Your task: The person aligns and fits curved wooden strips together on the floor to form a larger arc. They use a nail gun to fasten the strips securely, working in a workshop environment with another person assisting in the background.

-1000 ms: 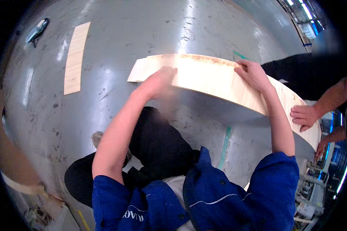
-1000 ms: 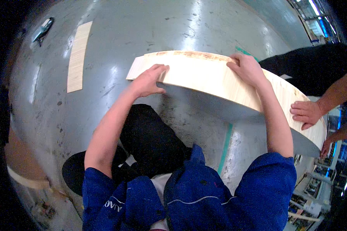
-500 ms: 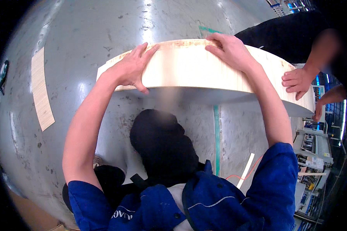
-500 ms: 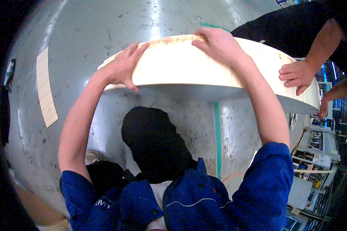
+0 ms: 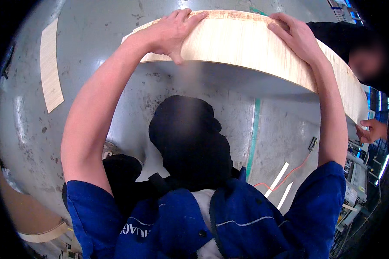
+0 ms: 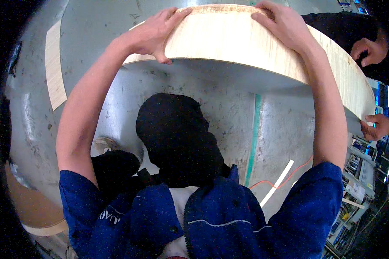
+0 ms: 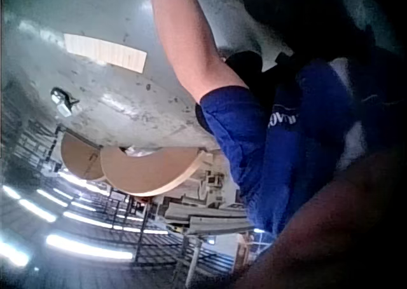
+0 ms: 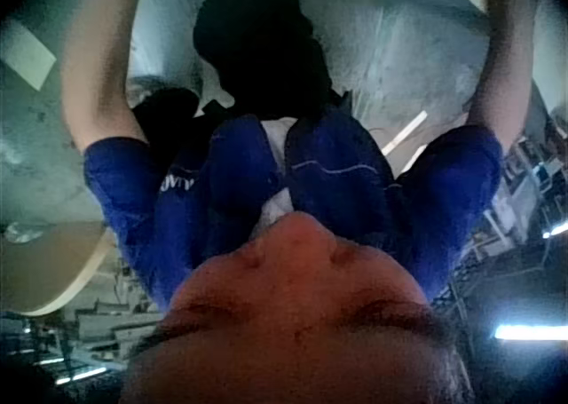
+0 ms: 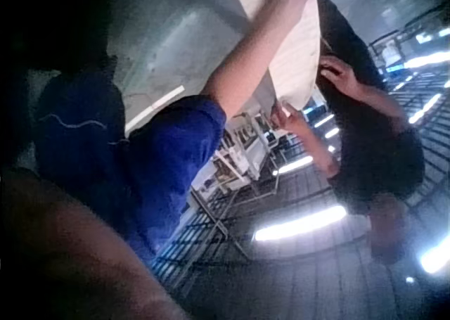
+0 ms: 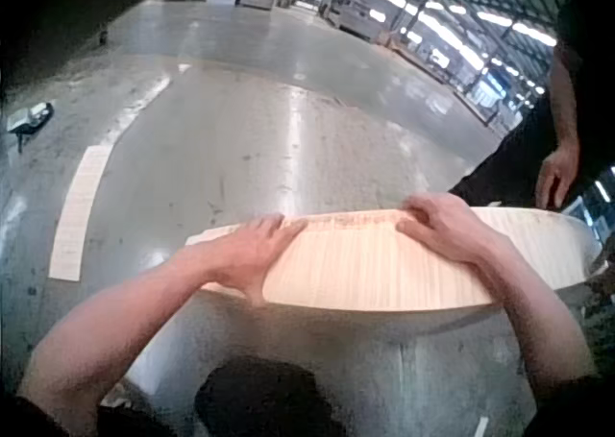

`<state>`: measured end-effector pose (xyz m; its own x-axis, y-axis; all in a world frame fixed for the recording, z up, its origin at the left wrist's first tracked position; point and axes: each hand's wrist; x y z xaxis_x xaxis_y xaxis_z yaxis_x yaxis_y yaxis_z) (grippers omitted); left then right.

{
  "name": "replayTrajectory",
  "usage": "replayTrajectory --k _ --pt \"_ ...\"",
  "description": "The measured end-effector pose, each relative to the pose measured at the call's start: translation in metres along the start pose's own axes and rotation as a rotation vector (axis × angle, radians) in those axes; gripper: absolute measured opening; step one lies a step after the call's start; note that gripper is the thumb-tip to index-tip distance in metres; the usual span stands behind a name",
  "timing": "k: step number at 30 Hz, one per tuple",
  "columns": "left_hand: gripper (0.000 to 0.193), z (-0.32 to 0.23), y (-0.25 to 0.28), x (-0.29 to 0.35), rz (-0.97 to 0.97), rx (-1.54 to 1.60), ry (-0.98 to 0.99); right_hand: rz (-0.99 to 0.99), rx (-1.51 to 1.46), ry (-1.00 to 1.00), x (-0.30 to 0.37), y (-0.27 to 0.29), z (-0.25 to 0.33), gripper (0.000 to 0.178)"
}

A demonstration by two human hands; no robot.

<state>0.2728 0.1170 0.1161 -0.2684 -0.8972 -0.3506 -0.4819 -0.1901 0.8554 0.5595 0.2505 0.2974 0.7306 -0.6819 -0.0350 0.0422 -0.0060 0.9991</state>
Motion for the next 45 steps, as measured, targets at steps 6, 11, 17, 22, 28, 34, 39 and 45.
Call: replayTrajectory --k 6,11,17,22,28,34,39,45 --pt "0.137 -0.014 0.001 -0.019 0.025 0.067 0.010 -0.055 0.107 -0.025 0.011 0.009 -0.007 0.038" --pt "0.144 -0.015 0.022 -0.014 0.084 0.126 0.081 -0.152 0.099 0.102 0.000 -0.010 -0.006 0.034" --pt "0.159 -0.020 0.019 -0.020 0.142 0.148 0.095 -0.107 0.214 0.191 0.039 -0.001 0.026 0.045" --pt "0.162 -0.024 0.022 -0.020 0.183 0.123 0.148 -0.277 0.116 0.182 0.117 0.041 0.028 0.048" --pt "0.160 -0.027 0.027 -0.021 0.181 0.147 0.183 -0.379 0.255 -0.009 0.172 0.077 -0.009 0.053" --pt "0.160 -0.026 0.022 -0.022 0.161 0.135 0.180 -0.411 0.202 0.011 0.172 0.066 -0.017 0.047" --pt "0.159 -0.033 0.023 -0.023 0.185 0.142 0.188 -0.375 0.189 0.040 0.174 0.065 -0.019 0.035" --pt "0.155 -0.030 0.025 -0.023 0.184 0.117 0.173 -0.401 0.192 0.054 0.173 0.061 -0.021 0.029"
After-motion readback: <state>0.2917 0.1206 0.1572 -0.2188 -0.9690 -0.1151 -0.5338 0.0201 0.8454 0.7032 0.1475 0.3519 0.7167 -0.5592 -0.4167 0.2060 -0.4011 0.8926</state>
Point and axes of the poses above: each hand's wrist, its own x-axis away from the middle knuckle, its own y-axis out of the back of the hand, z = x × y, and after that the axes turned 9 degrees about -z, right-handed
